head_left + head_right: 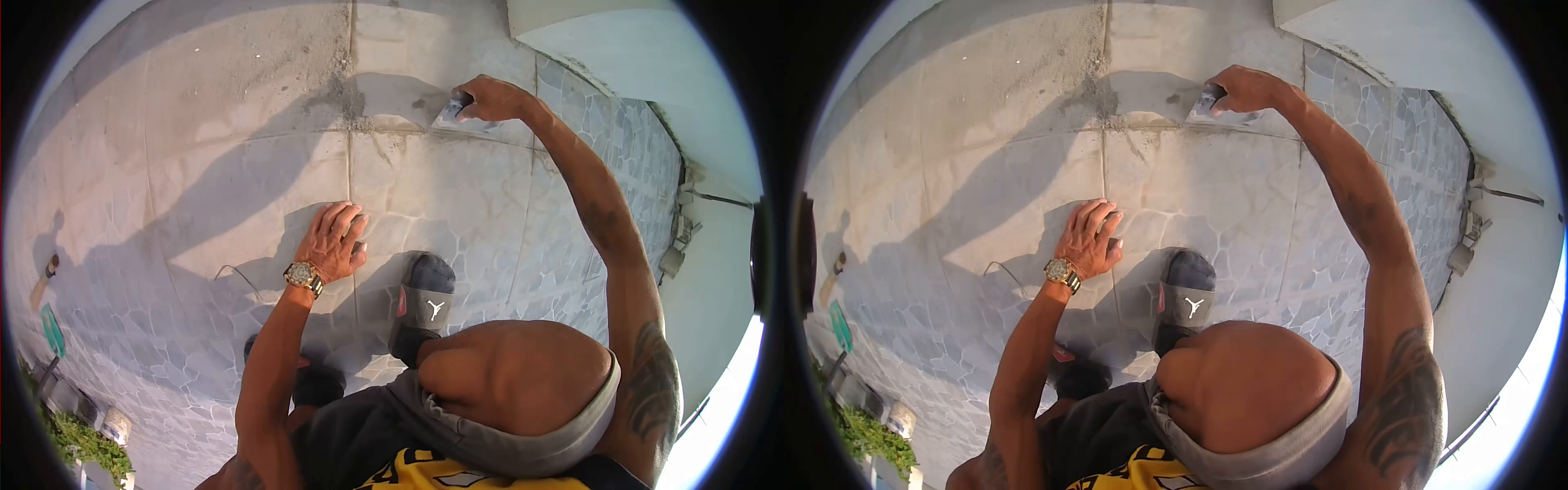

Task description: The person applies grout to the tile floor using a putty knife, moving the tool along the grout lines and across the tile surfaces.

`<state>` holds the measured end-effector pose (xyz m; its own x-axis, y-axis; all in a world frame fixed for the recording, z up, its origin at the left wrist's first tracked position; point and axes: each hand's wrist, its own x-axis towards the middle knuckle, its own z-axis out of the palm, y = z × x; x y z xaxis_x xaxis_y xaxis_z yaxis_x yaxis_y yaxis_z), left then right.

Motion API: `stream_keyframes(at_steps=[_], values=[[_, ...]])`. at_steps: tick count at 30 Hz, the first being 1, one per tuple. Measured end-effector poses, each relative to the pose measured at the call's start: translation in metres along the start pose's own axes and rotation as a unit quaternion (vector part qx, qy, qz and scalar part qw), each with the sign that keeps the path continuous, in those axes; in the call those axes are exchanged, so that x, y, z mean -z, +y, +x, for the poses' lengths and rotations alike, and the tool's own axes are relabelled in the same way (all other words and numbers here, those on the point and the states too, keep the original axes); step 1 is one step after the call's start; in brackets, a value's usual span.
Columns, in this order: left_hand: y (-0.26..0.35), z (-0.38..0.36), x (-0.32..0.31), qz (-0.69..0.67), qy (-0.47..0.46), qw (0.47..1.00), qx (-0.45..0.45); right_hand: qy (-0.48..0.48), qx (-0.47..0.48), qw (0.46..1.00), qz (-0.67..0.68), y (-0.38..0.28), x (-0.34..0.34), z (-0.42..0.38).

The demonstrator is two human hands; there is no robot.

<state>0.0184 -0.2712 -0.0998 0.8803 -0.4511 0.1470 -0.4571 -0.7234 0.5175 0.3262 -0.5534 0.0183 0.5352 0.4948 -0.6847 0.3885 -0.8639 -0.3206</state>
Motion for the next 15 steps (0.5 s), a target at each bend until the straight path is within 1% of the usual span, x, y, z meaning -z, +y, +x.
stream_keyframes(at_steps=[1,3,6,7,9,11,12,14,15], values=[[0.001,-0.003,-0.002,0.001,0.002,1.0,-0.001,0.016,-0.027,0.999,0.041,0.004,0.011,0.003],[-0.002,-0.004,-0.001,0.007,0.006,1.0,0.002,0.033,-0.009,0.999,0.0,0.006,-0.003,0.009],[-0.002,0.0,-0.001,0.003,0.009,1.0,-0.001,-0.003,0.036,0.999,-0.033,0.009,-0.007,0.01],[-0.001,-0.002,-0.002,0.004,0.01,1.0,-0.001,-0.016,-0.013,0.999,-0.029,0.004,0.008,0.013],[0.0,-0.006,0.0,0.007,0.006,1.0,0.004,0.052,-0.032,0.997,0.042,0.016,0.016,0.02],[0.0,-0.001,0.0,0.009,-0.001,1.0,0.003,0.13,0.083,0.988,-0.023,0.027,-0.025,0.032],[-0.001,0.003,-0.001,0.009,0.004,1.0,0.0,0.032,0.044,0.998,-0.031,0.012,-0.014,0.031],[-0.001,-0.002,-0.002,0.008,0.006,1.0,0.003,0.063,-0.01,0.996,0.055,0.007,0.013,0.04],[0.001,-0.006,0.0,0.01,-0.001,1.0,0.005,0.077,-0.039,0.991,0.1,0.007,0.016,0.044]])
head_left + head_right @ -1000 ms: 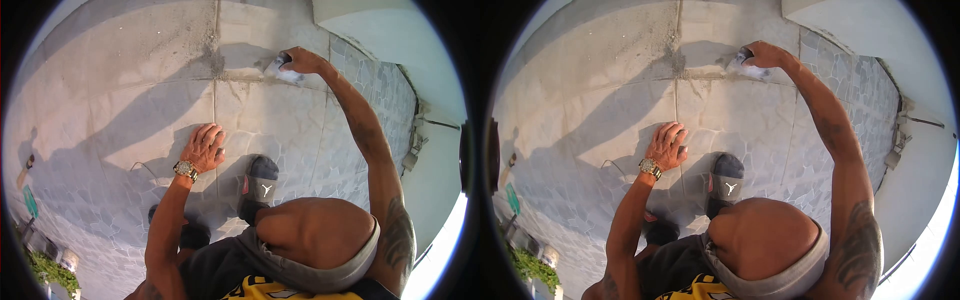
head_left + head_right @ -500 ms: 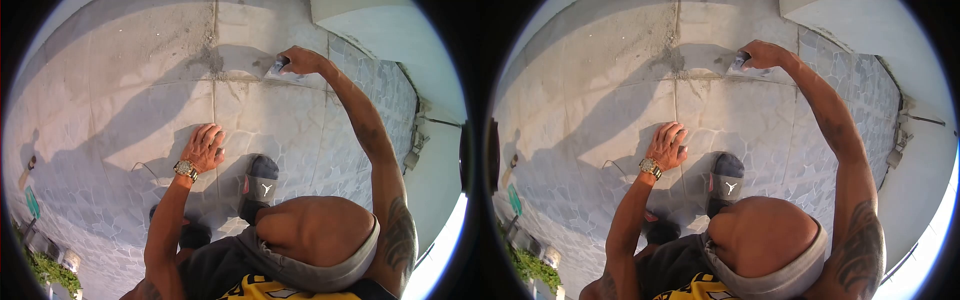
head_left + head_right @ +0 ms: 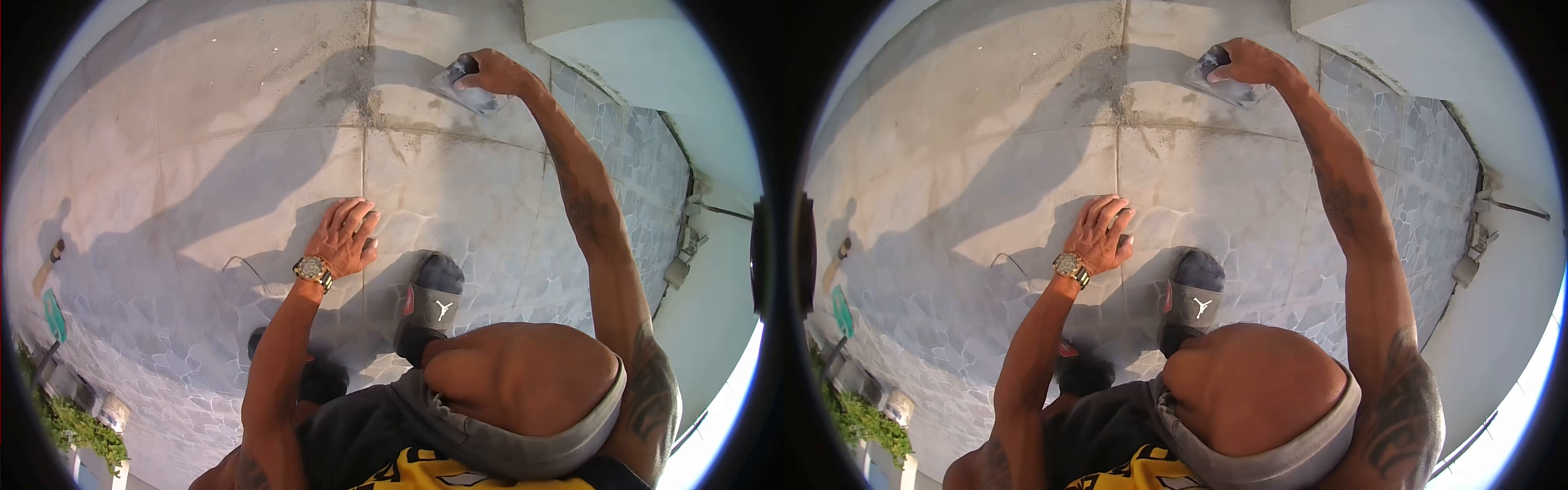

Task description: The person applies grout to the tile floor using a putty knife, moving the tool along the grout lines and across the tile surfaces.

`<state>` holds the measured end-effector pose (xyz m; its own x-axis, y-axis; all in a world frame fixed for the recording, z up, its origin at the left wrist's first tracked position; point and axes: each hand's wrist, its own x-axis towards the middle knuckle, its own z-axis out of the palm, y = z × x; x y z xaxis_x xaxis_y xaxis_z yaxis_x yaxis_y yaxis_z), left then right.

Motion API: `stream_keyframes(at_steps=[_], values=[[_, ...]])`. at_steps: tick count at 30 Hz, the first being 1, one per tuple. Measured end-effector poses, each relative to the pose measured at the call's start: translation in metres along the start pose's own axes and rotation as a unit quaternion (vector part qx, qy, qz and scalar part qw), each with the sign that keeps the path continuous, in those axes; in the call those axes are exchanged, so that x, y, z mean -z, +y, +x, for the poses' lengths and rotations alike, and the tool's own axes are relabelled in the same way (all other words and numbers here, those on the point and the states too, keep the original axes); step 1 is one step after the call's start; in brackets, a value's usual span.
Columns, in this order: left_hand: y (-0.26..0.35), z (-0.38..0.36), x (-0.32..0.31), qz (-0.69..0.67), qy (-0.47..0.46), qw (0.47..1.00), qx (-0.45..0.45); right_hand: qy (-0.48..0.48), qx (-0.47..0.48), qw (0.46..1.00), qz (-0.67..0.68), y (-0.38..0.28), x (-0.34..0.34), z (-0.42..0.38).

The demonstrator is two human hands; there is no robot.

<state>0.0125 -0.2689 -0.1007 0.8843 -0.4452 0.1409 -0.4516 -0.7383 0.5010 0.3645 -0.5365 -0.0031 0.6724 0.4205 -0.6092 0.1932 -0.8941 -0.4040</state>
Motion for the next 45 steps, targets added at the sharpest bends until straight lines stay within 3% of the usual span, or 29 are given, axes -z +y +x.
stream_keyframes(at_steps=[1,2,4,6,10,11,14,15,16,18,22,24,25,28,30,32,34,36,38,39,41,42,45], values=[[0.001,0.0,0.001,0.003,-0.003,1.0,0.0,-0.006,0.007,0.998,-0.063,-0.01,-0.01,0.0],[-0.001,0.006,0.002,0.008,-0.001,1.0,-0.004,0.022,0.088,0.99,-0.103,-0.007,-0.028,0.002],[-0.003,0.011,0.003,0.009,0.005,1.0,-0.006,-0.013,0.148,0.98,-0.135,-0.023,-0.027,0.0],[0.0,0.004,0.002,0.005,0.005,1.0,-0.001,-0.037,0.032,0.998,-0.049,-0.038,0.008,0.001],[-0.002,0.008,-0.002,-0.004,0.012,1.0,-0.006,0.033,0.209,0.965,-0.152,-0.03,-0.051,0.007],[-0.002,0.004,-0.003,-0.006,0.009,1.0,-0.001,0.103,0.289,0.937,-0.168,-0.021,-0.061,0.019],[-0.001,0.005,0.001,-0.007,0.01,1.0,-0.006,-0.013,0.06,0.998,0.003,-0.057,-0.015,0.018],[0.002,0.0,0.001,-0.011,0.003,1.0,-0.002,-0.028,0.048,0.998,-0.008,-0.066,-0.021,0.015],[0.004,-0.001,0.001,-0.013,0.003,1.0,-0.001,0.001,0.123,0.986,-0.117,-0.07,-0.049,0.014],[-0.005,0.01,0.001,-0.006,0.017,1.0,-0.004,-0.013,0.19,0.97,-0.151,-0.075,-0.055,0.017],[0.001,0.001,0.002,-0.02,0.006,1.0,0.001,-0.032,0.091,0.995,-0.02,-0.085,-0.023,0.025],[-0.001,0.006,0.002,-0.018,0.014,1.0,0.0,0.0,0.143,0.978,-0.149,-0.086,-0.065,0.021],[-0.005,0.01,0.002,-0.014,0.021,1.0,-0.002,-0.015,0.161,0.975,-0.152,-0.084,-0.059,0.022],[-0.002,0.005,-0.001,-0.023,0.016,1.0,-0.004,0.043,0.053,0.997,0.027,-0.059,-0.034,0.002],[-0.002,0.005,0.0,-0.027,0.013,1.0,0.0,0.102,-0.076,0.991,0.037,-0.036,-0.008,-0.046],[-0.002,0.007,0.002,-0.025,0.005,1.0,0.004,0.15,-0.111,0.982,-0.025,0.041,-0.004,-0.075],[-0.001,0.007,0.005,-0.011,-0.011,1.0,0.006,0.129,-0.126,0.982,0.049,0.118,-0.002,-0.101],[0.0,0.003,0.002,-0.011,-0.013,1.0,0.008,0.114,-0.169,0.978,0.054,0.127,-0.014,-0.102],[-0.001,0.007,0.001,-0.008,-0.016,1.0,0.005,0.13,-0.155,0.979,0.008,0.09,-0.03,-0.093],[-0.001,0.007,0.002,-0.006,-0.022,1.0,0.004,0.158,-0.086,0.984,-0.008,0.09,-0.051,-0.075],[-0.001,0.007,0.003,-0.003,-0.029,1.0,0.002,0.109,0.012,0.993,0.049,0.036,-0.068,-0.06],[0.0,0.007,0.002,-0.004,-0.03,1.0,0.0,0.063,0.005,0.998,0.018,0.01,-0.063,-0.059],[-0.002,0.006,0.002,-0.005,-0.021,1.0,-0.006,0.141,-0.09,0.981,0.095,0.016,-0.047,-0.077]])
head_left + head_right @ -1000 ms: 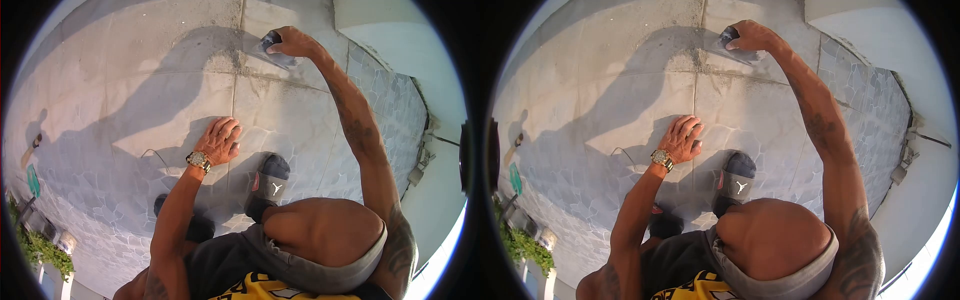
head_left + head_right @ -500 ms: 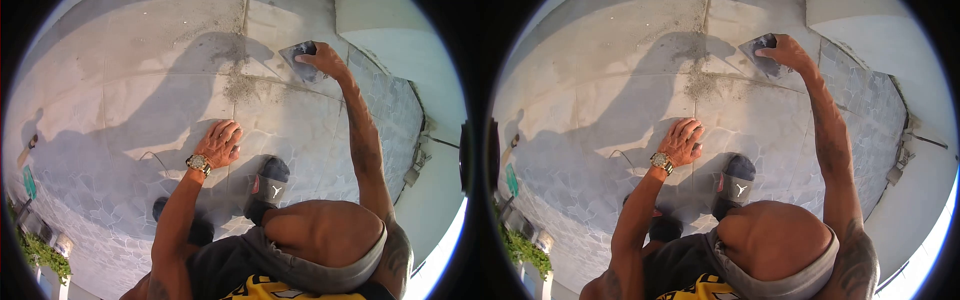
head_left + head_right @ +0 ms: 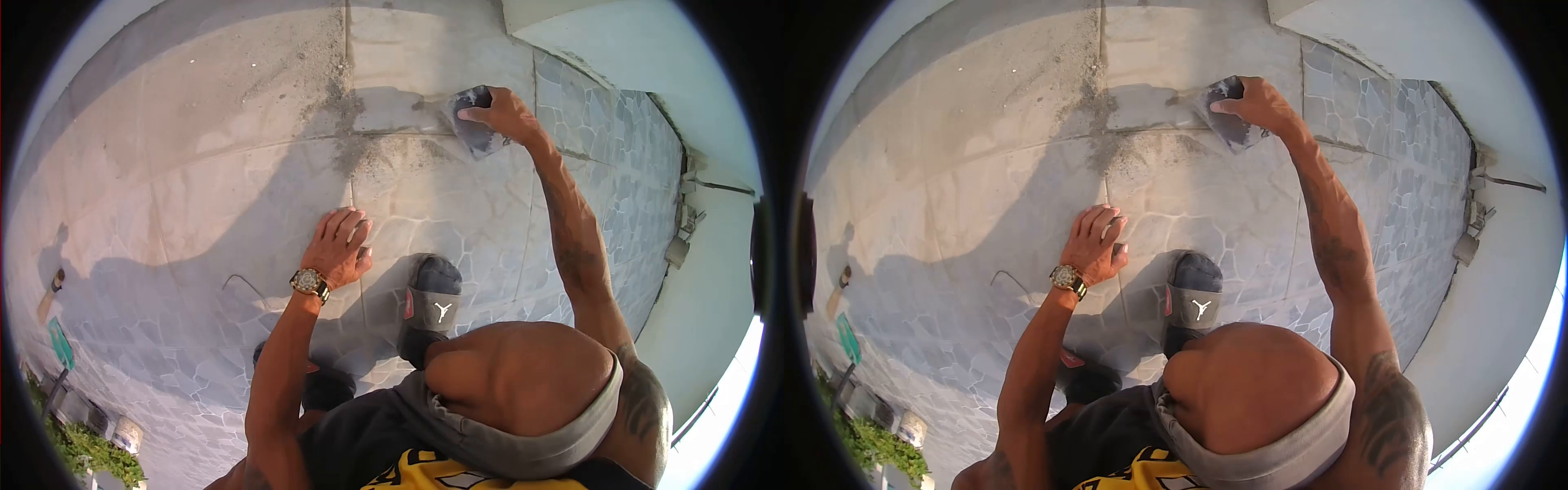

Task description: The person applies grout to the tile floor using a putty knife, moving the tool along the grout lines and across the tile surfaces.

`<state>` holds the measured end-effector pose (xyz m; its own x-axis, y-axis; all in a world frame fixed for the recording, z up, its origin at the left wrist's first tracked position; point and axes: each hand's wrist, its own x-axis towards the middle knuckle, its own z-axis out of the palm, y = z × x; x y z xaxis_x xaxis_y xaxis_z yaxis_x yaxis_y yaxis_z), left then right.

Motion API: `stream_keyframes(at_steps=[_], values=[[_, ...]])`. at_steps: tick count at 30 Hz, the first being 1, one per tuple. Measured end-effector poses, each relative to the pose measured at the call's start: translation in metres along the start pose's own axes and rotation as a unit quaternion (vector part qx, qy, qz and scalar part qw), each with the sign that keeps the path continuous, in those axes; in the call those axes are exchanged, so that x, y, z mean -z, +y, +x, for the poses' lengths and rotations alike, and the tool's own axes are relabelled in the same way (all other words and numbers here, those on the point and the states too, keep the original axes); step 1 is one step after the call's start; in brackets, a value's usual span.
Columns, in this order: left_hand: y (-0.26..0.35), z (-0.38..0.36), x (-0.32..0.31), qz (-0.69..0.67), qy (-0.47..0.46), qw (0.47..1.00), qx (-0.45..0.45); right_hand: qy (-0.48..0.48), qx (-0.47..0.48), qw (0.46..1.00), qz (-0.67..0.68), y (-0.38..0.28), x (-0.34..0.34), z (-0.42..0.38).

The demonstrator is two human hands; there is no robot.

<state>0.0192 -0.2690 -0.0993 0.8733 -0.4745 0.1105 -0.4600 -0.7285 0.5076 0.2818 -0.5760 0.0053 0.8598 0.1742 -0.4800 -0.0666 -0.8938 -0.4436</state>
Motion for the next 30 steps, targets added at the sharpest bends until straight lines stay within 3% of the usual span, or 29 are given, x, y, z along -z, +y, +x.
stream_keyframes(at_steps=[1,3,5,7,9,13,17,21,22,23,24,26,30], values=[[0.0,0.0,-0.001,-0.002,0.007,1.0,0.001,0.051,-0.038,0.998,0.027,0.024,0.019,-0.007],[-0.001,-0.001,-0.002,-0.011,0.012,1.0,-0.002,0.065,-0.182,0.971,0.139,0.105,0.044,-0.021],[0.0,-0.002,-0.003,-0.018,0.021,1.0,-0.001,0.121,-0.213,0.883,0.401,0.182,0.039,-0.052],[-0.001,-0.002,-0.003,-0.021,0.03,0.999,-0.002,0.159,-0.277,0.831,0.456,0.189,0.023,-0.077],[0.0,-0.002,-0.003,-0.023,0.035,0.999,-0.001,0.256,-0.294,0.802,0.453,0.174,-0.018,-0.077],[0.0,0.002,-0.001,-0.02,0.033,0.999,-0.006,0.151,-0.25,0.831,0.473,0.16,-0.035,-0.072],[0.0,0.0,-0.003,-0.021,0.035,0.999,-0.008,0.229,-0.263,0.795,0.495,0.183,-0.021,-0.095],[-0.001,-0.006,-0.004,-0.027,0.012,1.0,0.006,0.218,-0.239,0.834,0.447,0.114,-0.053,-0.058],[0.001,-0.005,-0.003,-0.026,0.011,1.0,0.006,0.213,-0.245,0.874,0.362,0.084,-0.065,-0.044],[0.001,-0.002,-0.001,-0.023,0.012,1.0,0.005,0.214,-0.18,0.907,0.315,0.049,-0.079,-0.033],[0.001,-0.002,0.002,-0.024,0.008,1.0,0.006,0.199,-0.188,0.928,0.254,0.024,-0.093,-0.017],[0.002,0.001,0.002,-0.014,-0.001,1.0,0.01,0.158,-0.111,0.96,0.204,-0.04,-0.113,-0.001],[0.004,0.001,0.003,-0.004,0.011,1.0,0.007,0.097,-0.072,0.887,0.446,-0.067,-0.114,0.021]])
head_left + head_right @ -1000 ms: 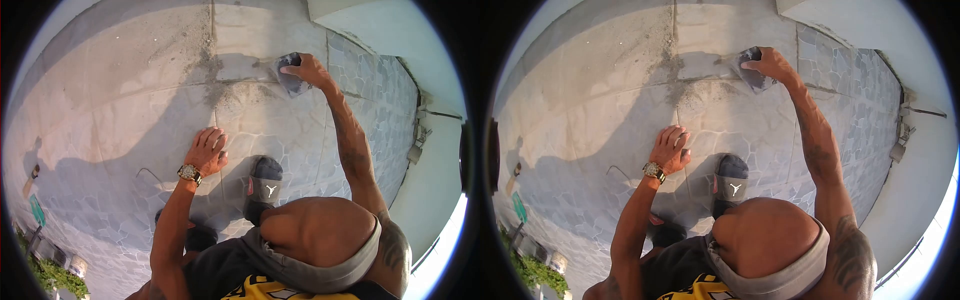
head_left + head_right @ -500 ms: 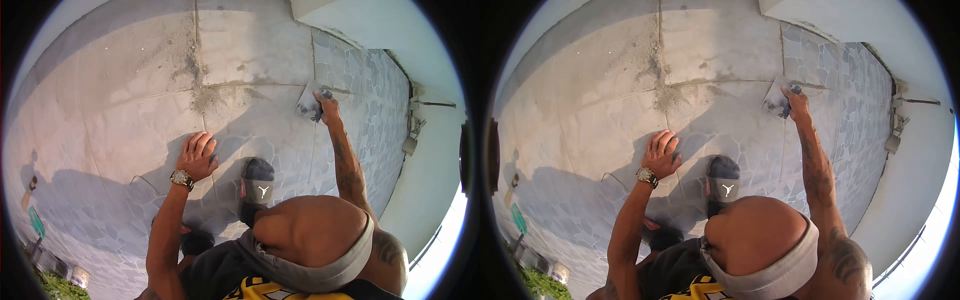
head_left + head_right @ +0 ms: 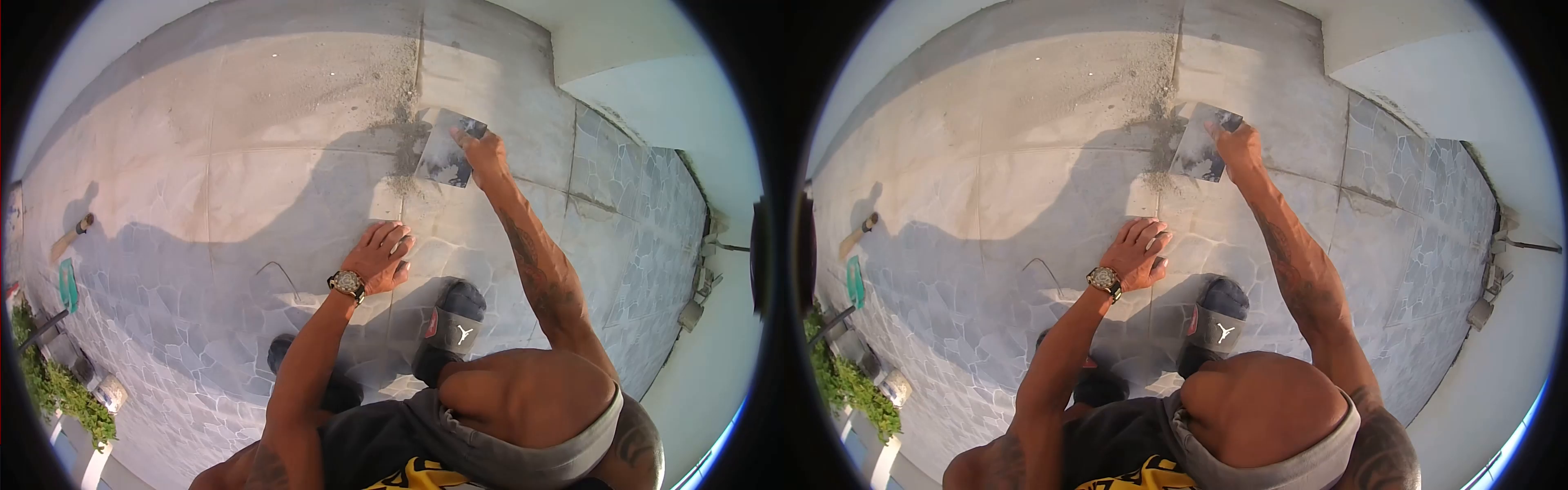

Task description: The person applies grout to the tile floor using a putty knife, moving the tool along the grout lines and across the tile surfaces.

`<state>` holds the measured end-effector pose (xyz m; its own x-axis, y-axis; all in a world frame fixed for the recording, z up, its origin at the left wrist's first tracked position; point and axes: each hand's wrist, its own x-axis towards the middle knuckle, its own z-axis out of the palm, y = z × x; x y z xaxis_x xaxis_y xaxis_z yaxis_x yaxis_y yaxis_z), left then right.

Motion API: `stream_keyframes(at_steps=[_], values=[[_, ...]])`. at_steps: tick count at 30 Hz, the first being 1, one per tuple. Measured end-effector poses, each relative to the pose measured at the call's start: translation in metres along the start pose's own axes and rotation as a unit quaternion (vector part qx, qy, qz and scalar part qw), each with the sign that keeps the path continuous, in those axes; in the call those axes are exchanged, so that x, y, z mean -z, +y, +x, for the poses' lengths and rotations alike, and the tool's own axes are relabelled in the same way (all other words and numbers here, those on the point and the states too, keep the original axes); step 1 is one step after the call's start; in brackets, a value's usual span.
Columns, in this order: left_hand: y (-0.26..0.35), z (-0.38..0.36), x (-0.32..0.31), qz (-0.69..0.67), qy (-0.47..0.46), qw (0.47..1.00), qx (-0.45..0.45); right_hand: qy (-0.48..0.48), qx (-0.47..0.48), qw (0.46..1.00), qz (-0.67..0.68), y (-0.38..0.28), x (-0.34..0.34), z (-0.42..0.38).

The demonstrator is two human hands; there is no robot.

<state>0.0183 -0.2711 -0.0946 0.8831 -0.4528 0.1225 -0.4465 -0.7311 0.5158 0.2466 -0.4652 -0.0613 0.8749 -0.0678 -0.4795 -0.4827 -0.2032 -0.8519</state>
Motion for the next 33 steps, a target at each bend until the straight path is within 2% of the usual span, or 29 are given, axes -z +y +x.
stream_keyframes(at_steps=[3,5,7,8,11,13,16,19,23,24,28,31,32,33], values=[[-0.005,0.0,-0.001,-0.007,0.017,1.0,-0.011,0.014,0.033,0.998,0.049,0.008,0.013,-0.019],[-0.004,-0.002,-0.001,-0.011,0.023,1.0,-0.009,0.074,0.067,0.994,-0.055,0.03,0.003,-0.014],[-0.004,-0.001,0.0,-0.012,0.02,1.0,-0.009,0.113,0.083,0.982,-0.124,0.024,-0.032,-0.017],[-0.004,0.0,0.0,-0.006,0.022,1.0,-0.007,0.131,0.137,0.972,-0.141,0.023,-0.053,-0.005],[-0.002,0.0,0.0,0.003,0.026,1.0,-0.005,0.056,0.076,0.991,-0.092,-0.005,-0.083,0.031],[-0.002,-0.002,-0.002,-0.002,0.038,0.999,-0.004,0.026,0.066,0.995,-0.077,-0.033,-0.072,0.036],[-0.003,-0.002,0.0,-0.011,0.018,1.0,-0.002,0.038,0.086,0.995,-0.042,-0.036,-0.03,0.022],[-0.003,-0.003,0.001,-0.018,0.002,1.0,0.007,0.128,0.146,0.959,-0.204,-0.007,-0.053,0.012],[-0.005,-0.005,-0.006,-0.02,0.036,0.999,-0.004,0.051,0.111,0.962,-0.243,-0.032,-0.088,0.041],[-0.003,-0.005,-0.005,-0.019,0.035,0.999,-0.004,0.037,0.101,0.966,-0.237,-0.057,-0.081,0.024],[-0.004,-0.003,-0.002,-0.023,0.035,0.999,-0.002,-0.051,0.119,0.991,-0.02,-0.025,-0.025,0.036],[-0.005,-0.004,-0.007,-0.026,0.034,0.999,-0.001,0.082,0.172,0.957,-0.221,0.007,-0.058,0.062],[-0.007,-0.003,-0.007,-0.02,0.039,0.999,-0.002,0.067,0.105,0.972,-0.198,-0.021,-0.073,0.049],[-0.006,-0.003,-0.007,-0.014,0.042,0.999,-0.002,0.057,0.106,0.973,-0.197,-0.033,-0.073,0.048]])
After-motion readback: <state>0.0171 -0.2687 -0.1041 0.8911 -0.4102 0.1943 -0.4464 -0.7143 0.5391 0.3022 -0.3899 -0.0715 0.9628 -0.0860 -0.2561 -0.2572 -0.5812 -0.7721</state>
